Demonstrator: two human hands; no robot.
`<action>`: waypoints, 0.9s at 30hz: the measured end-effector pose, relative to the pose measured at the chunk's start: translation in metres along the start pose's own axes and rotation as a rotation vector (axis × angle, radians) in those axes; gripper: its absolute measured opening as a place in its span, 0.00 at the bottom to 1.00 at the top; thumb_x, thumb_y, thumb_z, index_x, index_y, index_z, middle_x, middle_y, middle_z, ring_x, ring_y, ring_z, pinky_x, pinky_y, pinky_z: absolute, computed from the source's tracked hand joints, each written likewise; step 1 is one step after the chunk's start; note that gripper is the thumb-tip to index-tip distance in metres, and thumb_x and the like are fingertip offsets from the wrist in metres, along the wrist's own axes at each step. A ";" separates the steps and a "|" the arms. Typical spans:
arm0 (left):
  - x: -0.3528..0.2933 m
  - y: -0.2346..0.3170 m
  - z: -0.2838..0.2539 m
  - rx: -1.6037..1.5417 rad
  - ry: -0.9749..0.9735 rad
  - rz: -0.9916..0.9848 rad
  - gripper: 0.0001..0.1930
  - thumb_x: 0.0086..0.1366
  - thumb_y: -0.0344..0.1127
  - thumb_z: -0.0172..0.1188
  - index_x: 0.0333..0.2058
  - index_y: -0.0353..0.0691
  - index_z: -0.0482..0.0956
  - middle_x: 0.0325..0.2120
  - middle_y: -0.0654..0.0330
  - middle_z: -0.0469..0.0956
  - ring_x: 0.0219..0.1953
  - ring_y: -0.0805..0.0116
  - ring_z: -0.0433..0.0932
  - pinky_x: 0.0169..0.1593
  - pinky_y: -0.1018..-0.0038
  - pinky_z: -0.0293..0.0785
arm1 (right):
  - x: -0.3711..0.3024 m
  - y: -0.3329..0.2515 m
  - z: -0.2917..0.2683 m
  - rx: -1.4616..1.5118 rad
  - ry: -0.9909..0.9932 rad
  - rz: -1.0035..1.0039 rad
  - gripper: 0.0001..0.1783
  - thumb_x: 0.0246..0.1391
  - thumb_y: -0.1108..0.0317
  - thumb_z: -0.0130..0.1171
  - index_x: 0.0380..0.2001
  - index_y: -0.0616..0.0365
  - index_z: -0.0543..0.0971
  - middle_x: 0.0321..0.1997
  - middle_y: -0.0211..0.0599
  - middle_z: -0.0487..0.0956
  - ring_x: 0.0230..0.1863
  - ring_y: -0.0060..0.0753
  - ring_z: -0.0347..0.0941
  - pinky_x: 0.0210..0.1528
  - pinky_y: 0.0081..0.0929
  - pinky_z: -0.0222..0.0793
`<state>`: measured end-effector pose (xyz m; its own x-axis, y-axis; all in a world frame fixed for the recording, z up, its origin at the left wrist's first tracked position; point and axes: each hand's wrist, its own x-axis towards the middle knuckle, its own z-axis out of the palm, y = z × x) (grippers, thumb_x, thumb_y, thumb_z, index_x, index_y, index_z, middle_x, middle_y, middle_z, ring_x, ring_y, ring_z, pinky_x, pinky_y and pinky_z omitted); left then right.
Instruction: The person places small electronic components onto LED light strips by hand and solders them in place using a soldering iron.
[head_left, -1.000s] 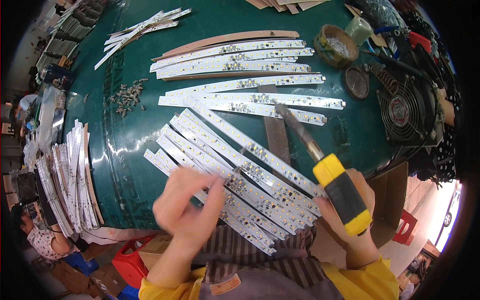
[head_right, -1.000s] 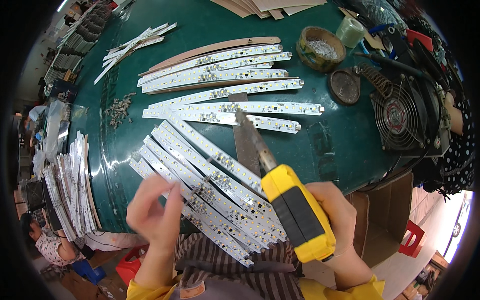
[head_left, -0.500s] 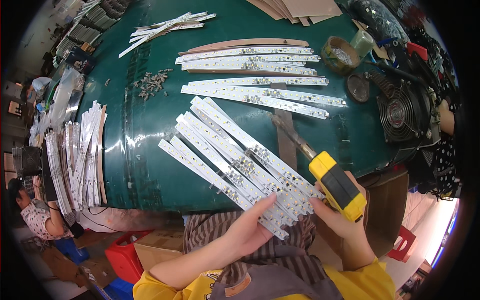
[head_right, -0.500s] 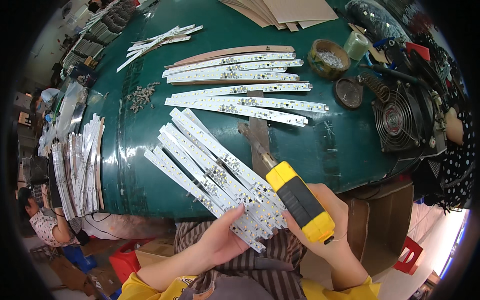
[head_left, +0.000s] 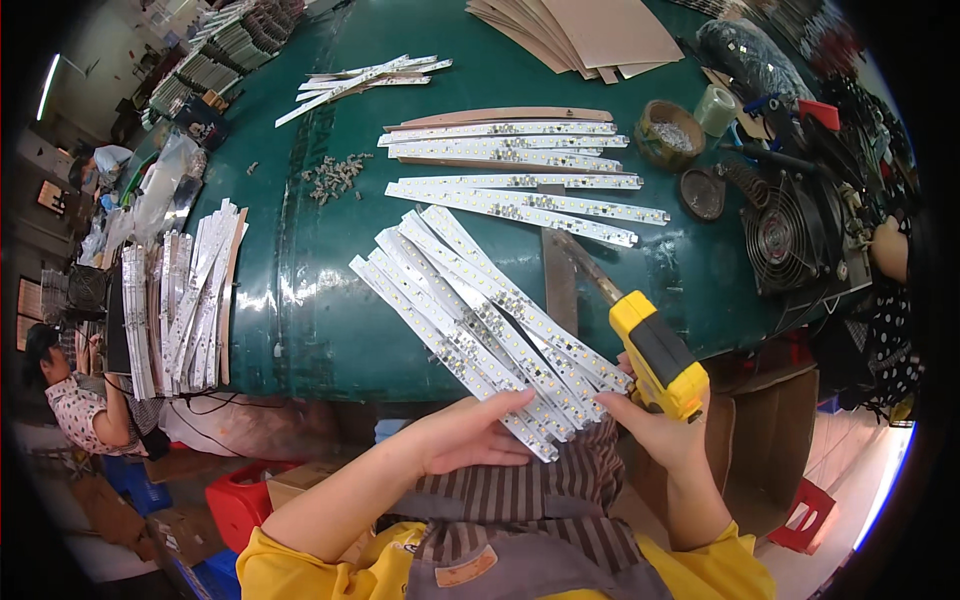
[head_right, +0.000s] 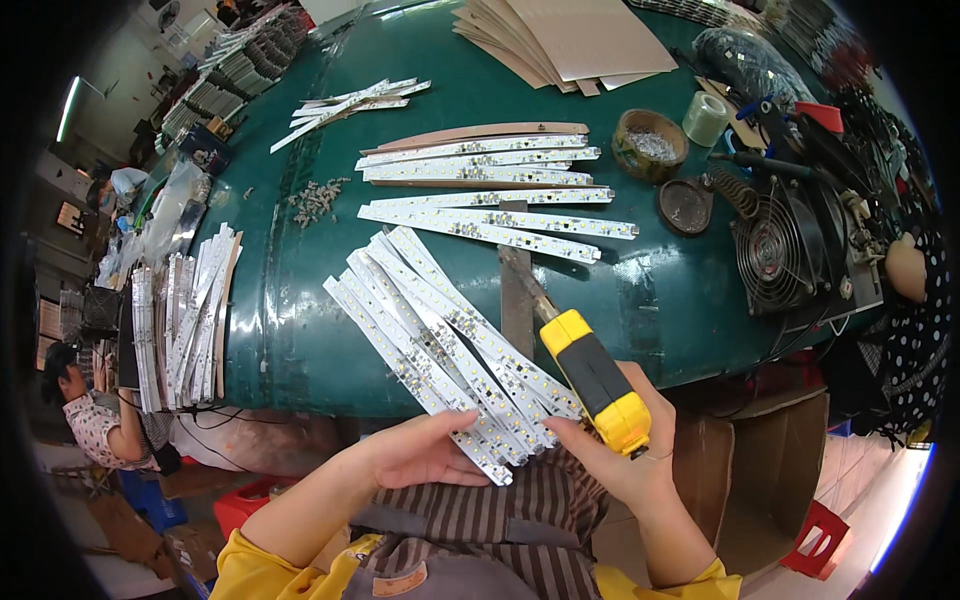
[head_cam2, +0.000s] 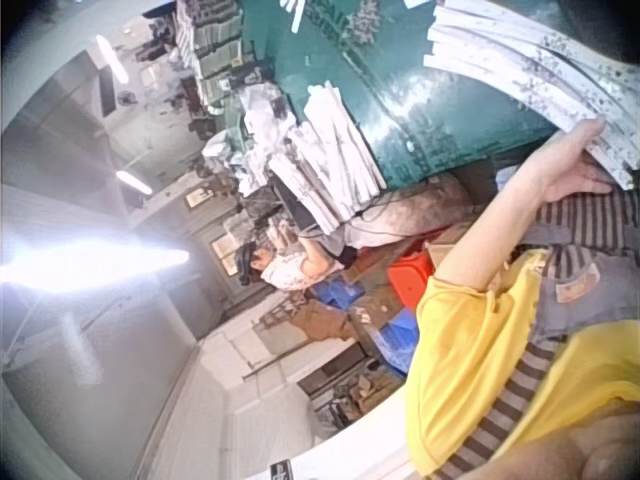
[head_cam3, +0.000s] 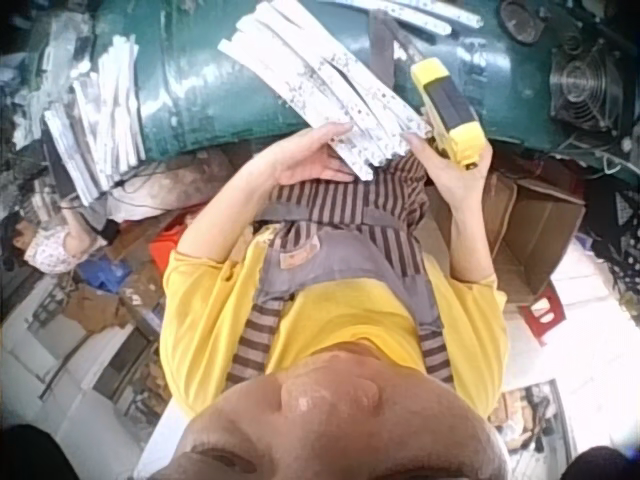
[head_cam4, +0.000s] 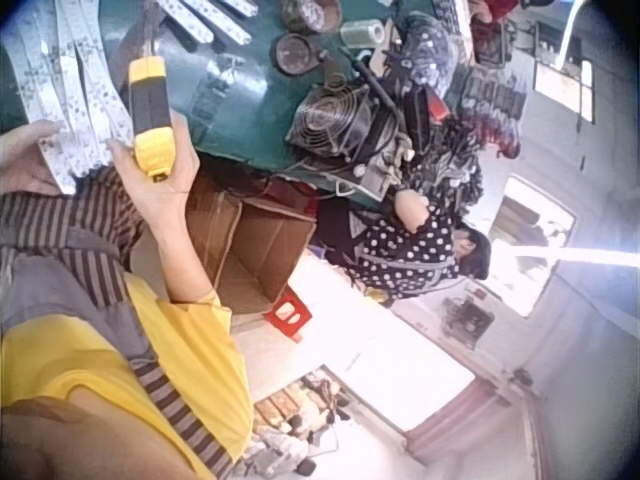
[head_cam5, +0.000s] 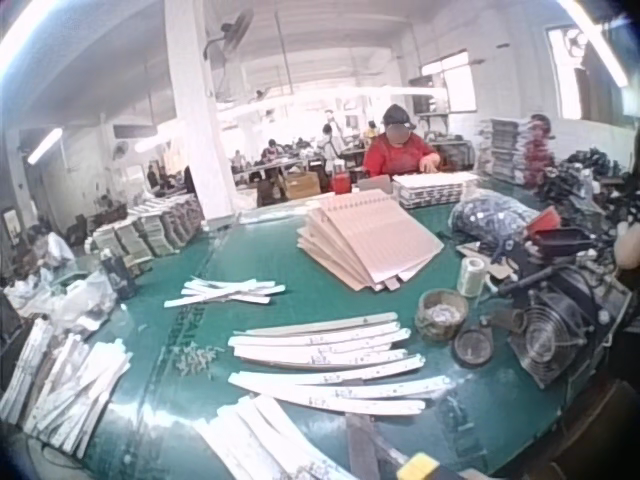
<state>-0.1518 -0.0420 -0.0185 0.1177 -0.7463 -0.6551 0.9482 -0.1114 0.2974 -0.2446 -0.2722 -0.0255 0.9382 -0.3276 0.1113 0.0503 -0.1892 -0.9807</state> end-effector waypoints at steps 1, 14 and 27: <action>-0.004 -0.001 -0.003 0.115 0.039 -0.077 0.32 0.72 0.48 0.52 0.67 0.36 0.56 0.62 0.51 0.67 0.62 0.58 0.69 0.66 0.60 0.65 | 0.000 0.001 -0.001 -0.031 0.016 -0.007 0.24 0.39 0.77 0.75 0.42 0.63 0.77 0.35 0.31 0.79 0.34 0.16 0.73 0.38 0.19 0.70; -0.048 0.154 0.017 2.384 0.005 0.580 0.53 0.38 0.39 0.79 0.66 0.41 0.62 0.64 0.51 0.64 0.65 0.52 0.64 0.65 0.58 0.59 | -0.023 -0.005 -0.033 0.033 0.417 0.252 0.29 0.42 0.86 0.70 0.50 0.62 0.74 0.42 0.34 0.79 0.38 0.22 0.76 0.43 0.23 0.74; 0.003 0.172 -0.021 2.429 -0.300 0.498 0.31 0.37 0.38 0.78 0.41 0.42 0.73 0.41 0.60 0.71 0.47 0.61 0.72 0.45 0.66 0.68 | -0.023 -0.003 -0.036 -0.097 0.647 0.234 0.28 0.45 0.85 0.66 0.52 0.61 0.73 0.43 0.34 0.78 0.38 0.23 0.76 0.41 0.22 0.75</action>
<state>0.0182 -0.0499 0.0165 -0.1041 -0.9397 -0.3259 -0.9320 -0.0222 0.3617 -0.2788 -0.2972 -0.0197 0.5265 -0.8502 0.0017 -0.1880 -0.1184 -0.9750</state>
